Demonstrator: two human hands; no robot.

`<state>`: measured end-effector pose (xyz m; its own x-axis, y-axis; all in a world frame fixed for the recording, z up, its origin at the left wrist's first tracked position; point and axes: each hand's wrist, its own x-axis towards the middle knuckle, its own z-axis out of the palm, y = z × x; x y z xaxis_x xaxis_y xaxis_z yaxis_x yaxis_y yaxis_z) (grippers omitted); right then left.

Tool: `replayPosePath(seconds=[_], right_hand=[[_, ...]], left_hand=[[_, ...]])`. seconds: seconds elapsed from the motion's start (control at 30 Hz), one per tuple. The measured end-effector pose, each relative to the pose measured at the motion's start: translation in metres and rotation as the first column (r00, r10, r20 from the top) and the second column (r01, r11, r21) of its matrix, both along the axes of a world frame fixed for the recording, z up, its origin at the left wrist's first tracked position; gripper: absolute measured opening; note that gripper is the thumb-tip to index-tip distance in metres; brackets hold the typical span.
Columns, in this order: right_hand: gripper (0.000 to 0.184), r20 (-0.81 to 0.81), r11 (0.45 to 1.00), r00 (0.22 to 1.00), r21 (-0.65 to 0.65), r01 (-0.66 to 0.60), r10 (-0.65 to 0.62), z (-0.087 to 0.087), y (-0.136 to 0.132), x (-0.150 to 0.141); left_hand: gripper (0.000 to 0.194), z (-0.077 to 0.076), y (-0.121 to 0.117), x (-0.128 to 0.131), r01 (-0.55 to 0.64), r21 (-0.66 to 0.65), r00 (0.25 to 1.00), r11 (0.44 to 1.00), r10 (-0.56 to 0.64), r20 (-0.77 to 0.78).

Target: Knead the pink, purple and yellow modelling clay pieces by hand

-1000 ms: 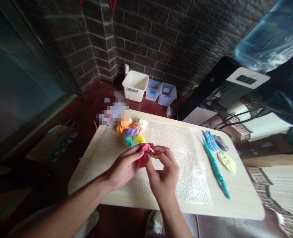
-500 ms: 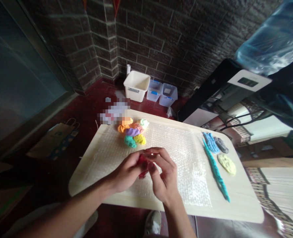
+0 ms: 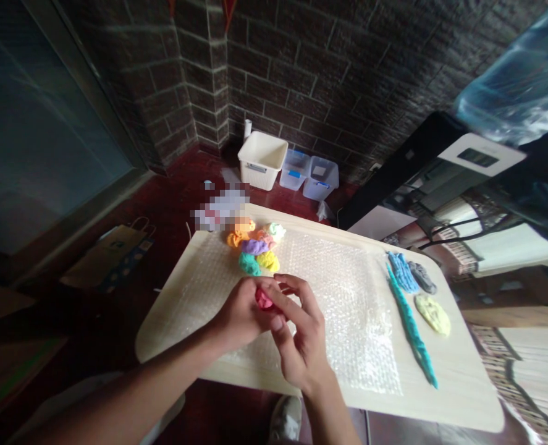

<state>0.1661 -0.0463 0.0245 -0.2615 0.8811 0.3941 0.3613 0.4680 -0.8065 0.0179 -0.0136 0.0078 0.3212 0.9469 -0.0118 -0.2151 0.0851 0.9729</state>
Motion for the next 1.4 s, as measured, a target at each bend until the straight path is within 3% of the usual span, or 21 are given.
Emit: replayPosePath(seconds=[0.13,0.27,0.3,0.4,0.47,0.57,0.67,0.77,0.83,0.9,1.03,1.17,1.23,1.3,1.4], right_hand=[[0.042,0.104,0.995,0.994,0.102,0.020,-0.031,-0.002,-0.002,-0.007],[0.041,0.137,0.992,0.989,0.119,0.034,-0.050,-0.004,-0.002,-0.009],[0.039,0.121,0.992,0.989,0.107,0.067,-0.080,-0.003,-0.001,-0.008],[0.033,0.063,0.983,0.981,0.042,0.180,-0.183,0.004,0.000,-0.004],[0.028,0.087,0.989,0.986,-0.025,0.143,-0.141,0.011,0.001,-0.001],[0.022,0.106,0.995,0.994,-0.095,0.041,-0.030,0.018,0.003,0.002],[0.021,0.036,0.981,0.990,-0.131,0.140,-0.137,0.014,0.005,0.003],[0.027,0.002,0.930,0.951,-0.208,0.304,-0.310,0.006,0.008,0.005],[0.031,0.037,0.907,0.927,-0.194,0.373,-0.374,0.003,0.009,0.007],[0.033,0.132,0.925,0.928,-0.114,0.363,-0.348,0.003,0.010,0.011],[0.040,0.387,0.978,0.904,-0.026,0.205,-0.179,0.003,0.013,0.019],[0.058,0.434,0.955,0.864,-0.027,0.295,-0.255,-0.003,0.014,0.018],[0.065,0.432,0.932,0.841,-0.004,0.363,-0.326,-0.006,0.013,0.014],[0.067,0.461,0.929,0.825,-0.004,0.370,-0.327,-0.007,0.011,0.008],[0.067,0.487,0.942,0.832,-0.054,0.331,-0.265,-0.008,0.009,-0.001]], left_hand=[[0.020,-0.002,-0.002,-0.002,-0.027,-0.033,0.999,0.999,0.025,-0.047],[0.013,-0.001,-0.001,-0.005,-0.026,-0.032,0.998,0.999,0.024,-0.064],[0.018,-0.001,-0.001,-0.005,-0.022,-0.027,0.998,0.999,0.020,-0.067],[0.057,0.002,-0.002,-0.005,0.038,0.017,0.996,0.999,-0.036,-0.081],[0.074,0.003,-0.003,-0.005,0.093,0.067,0.993,0.993,-0.087,-0.083],[0.077,0.001,-0.005,-0.006,0.088,0.115,0.993,0.989,-0.078,-0.089],[0.071,-0.002,-0.004,-0.006,0.023,0.103,0.992,0.994,-0.009,-0.127],[0.038,-0.003,-0.003,-0.004,0.047,0.093,0.977,0.995,-0.027,-0.212],[0.020,-0.003,-0.003,-0.002,0.103,0.118,0.952,0.988,-0.063,-0.299],[0.018,-0.001,-0.005,-0.002,0.166,0.139,0.918,0.976,-0.101,-0.383],[0.010,0.005,-0.008,-0.005,0.280,0.132,0.887,0.951,-0.203,-0.414],[0.008,0.011,-0.008,-0.006,0.300,0.062,0.903,0.952,-0.262,-0.341],[0.033,0.009,-0.008,-0.004,0.235,0.047,0.928,0.971,-0.210,-0.309],[0.052,0.002,-0.009,0.001,0.086,0.073,0.932,0.994,-0.055,-0.358],[0.047,-0.015,-0.012,0.008,-0.080,0.184,0.850,0.980,0.164,-0.500]])
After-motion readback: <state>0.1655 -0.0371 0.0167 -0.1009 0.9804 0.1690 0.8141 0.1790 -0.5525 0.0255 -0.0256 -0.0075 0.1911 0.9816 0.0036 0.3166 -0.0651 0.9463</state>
